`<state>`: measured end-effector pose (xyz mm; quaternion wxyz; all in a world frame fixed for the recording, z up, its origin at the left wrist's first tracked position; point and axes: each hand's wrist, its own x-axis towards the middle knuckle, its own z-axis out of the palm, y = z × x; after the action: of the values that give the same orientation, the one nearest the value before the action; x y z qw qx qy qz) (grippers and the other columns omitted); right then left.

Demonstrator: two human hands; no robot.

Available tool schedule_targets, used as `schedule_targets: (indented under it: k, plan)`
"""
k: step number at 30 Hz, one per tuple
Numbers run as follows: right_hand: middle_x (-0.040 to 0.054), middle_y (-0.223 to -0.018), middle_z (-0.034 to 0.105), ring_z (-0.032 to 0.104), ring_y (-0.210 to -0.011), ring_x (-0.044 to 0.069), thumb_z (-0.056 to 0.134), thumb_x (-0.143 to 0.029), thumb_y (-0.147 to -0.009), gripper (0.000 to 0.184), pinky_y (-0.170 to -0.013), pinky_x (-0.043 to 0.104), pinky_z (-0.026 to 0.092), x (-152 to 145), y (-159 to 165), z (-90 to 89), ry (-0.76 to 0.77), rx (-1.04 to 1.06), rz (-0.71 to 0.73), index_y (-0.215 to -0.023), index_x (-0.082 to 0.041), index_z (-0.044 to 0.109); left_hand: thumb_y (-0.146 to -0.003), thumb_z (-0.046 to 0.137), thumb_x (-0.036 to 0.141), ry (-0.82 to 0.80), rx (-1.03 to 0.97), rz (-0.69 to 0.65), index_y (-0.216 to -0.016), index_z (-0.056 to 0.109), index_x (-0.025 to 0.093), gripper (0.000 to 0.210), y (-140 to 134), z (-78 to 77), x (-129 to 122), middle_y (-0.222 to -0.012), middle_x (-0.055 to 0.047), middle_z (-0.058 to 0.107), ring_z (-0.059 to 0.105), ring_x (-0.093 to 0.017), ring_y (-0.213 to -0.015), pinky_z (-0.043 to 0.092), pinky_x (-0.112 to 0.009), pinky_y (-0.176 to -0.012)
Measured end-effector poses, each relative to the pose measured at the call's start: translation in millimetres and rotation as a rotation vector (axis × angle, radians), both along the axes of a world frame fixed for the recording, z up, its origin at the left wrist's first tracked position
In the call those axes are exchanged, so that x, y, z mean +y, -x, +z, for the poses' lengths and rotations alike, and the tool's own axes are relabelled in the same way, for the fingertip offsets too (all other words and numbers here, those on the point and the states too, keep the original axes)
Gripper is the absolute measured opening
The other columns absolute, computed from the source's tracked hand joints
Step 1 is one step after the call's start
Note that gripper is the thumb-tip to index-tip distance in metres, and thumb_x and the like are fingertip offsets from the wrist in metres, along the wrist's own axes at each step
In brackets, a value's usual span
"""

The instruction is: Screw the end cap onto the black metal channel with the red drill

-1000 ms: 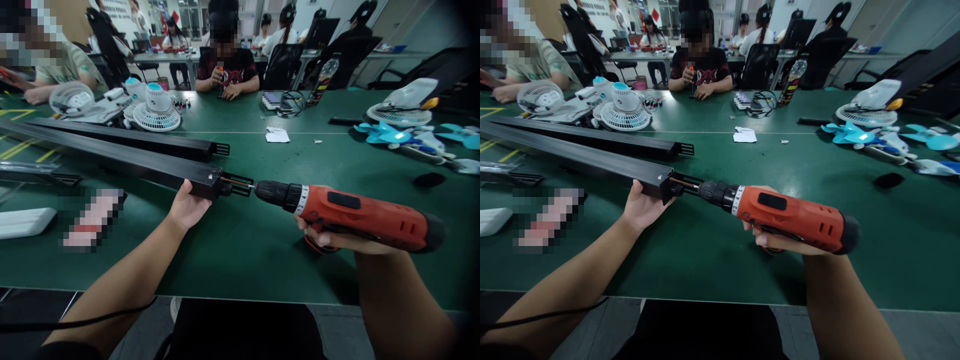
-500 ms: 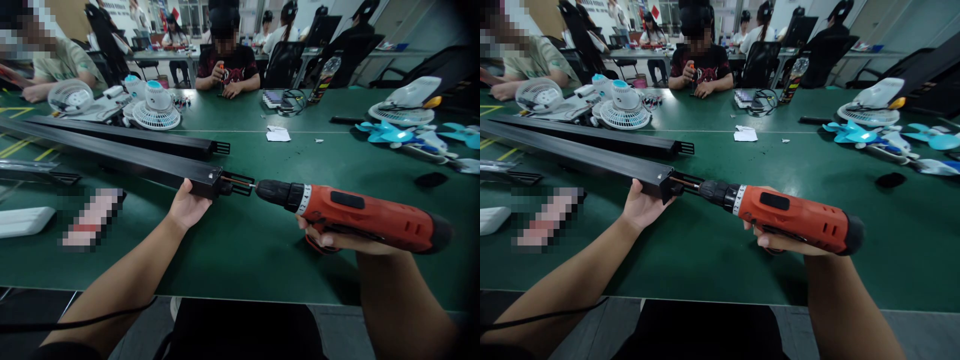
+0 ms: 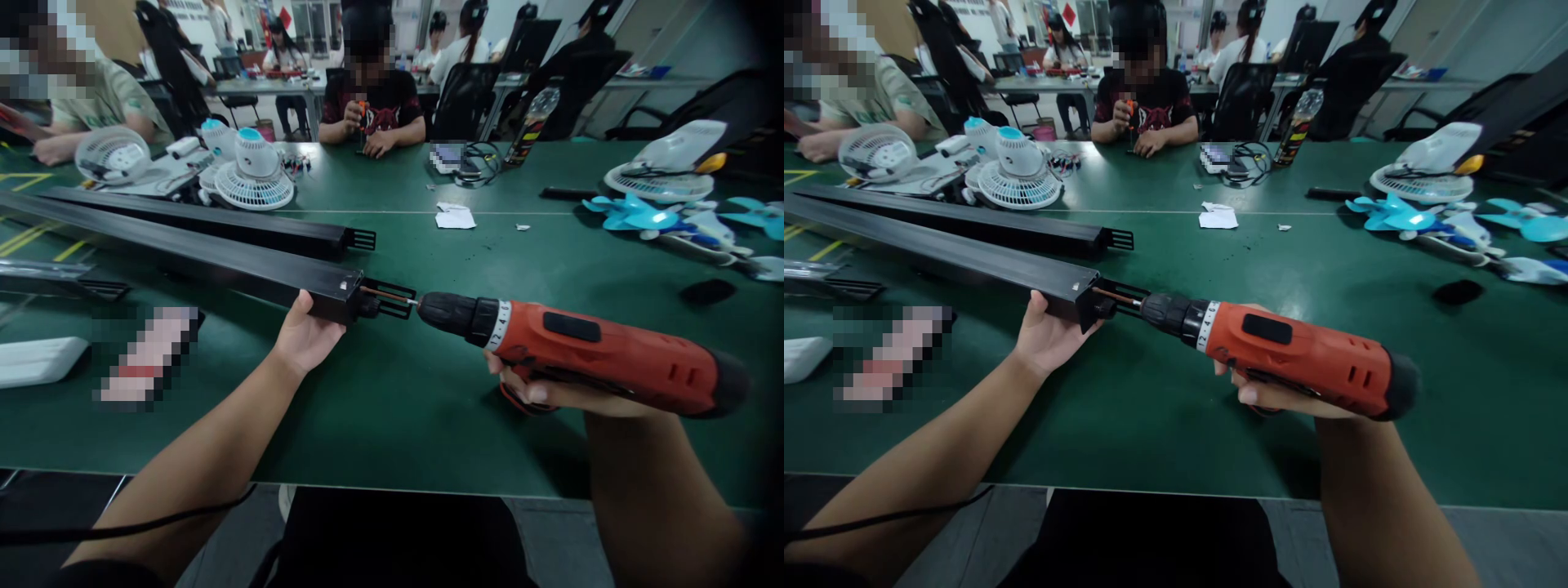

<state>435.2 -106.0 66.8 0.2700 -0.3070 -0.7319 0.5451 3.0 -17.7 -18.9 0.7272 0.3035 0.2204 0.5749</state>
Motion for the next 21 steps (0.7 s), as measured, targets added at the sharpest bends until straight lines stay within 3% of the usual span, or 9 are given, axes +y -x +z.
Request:
schedule_targets:
  k: [6,13,18,21]
  plan:
    - [0.0016,-0.082,0.075,0.07,-0.06,0.021,0.092,-0.047,-0.121,0.027,-0.053,0.033,0.061,-1.5,2.6,2.6,0.021,0.001,-0.005,-0.137,-0.025,0.09,-0.087,0.122,0.068,0.017,0.012,0.025,-0.143,0.092,0.025,0.077,-1.8,1.2,-1.5,-0.15,-0.011,0.095,0.087,-0.037,-0.155,0.078,-0.039,-0.119]
    - [0.0077,-0.084,0.082,0.073,-0.06,0.023,0.091,-0.042,-0.119,0.022,-0.055,0.035,0.064,-0.6,2.4,8.6,0.02,-0.015,-0.026,-0.135,-0.026,0.095,-0.087,0.121,0.067,0.038,0.043,0.025,-0.147,0.092,0.024,0.08,1.0,2.3,-2.4,-0.156,-0.013,0.093,0.08,-0.041,-0.165,0.077,-0.041,-0.119]
    - [0.0062,-0.076,0.077,0.067,-0.052,0.025,0.094,-0.046,-0.114,0.024,-0.047,0.039,0.06,1.1,4.0,6.2,0.019,0.009,-0.014,-0.125,-0.025,0.094,-0.087,0.12,0.07,0.03,0.047,0.036,-0.148,0.091,0.024,0.083,0.5,0.5,-1.0,-0.157,-0.014,0.093,0.078,-0.043,-0.169,0.077,-0.043,-0.12]
    - [0.0085,-0.078,0.078,0.069,-0.055,0.026,0.093,-0.044,-0.115,0.021,-0.05,0.04,0.062,-0.1,4.7,6.4,0.047,-0.022,-0.037,-0.126,-0.026,0.095,-0.089,0.119,0.068,0.026,0.046,0.025,-0.15,0.09,0.025,0.08,0.7,-0.1,-0.7,-0.159,-0.014,0.092,0.078,-0.044,-0.17,0.078,-0.045,-0.121]
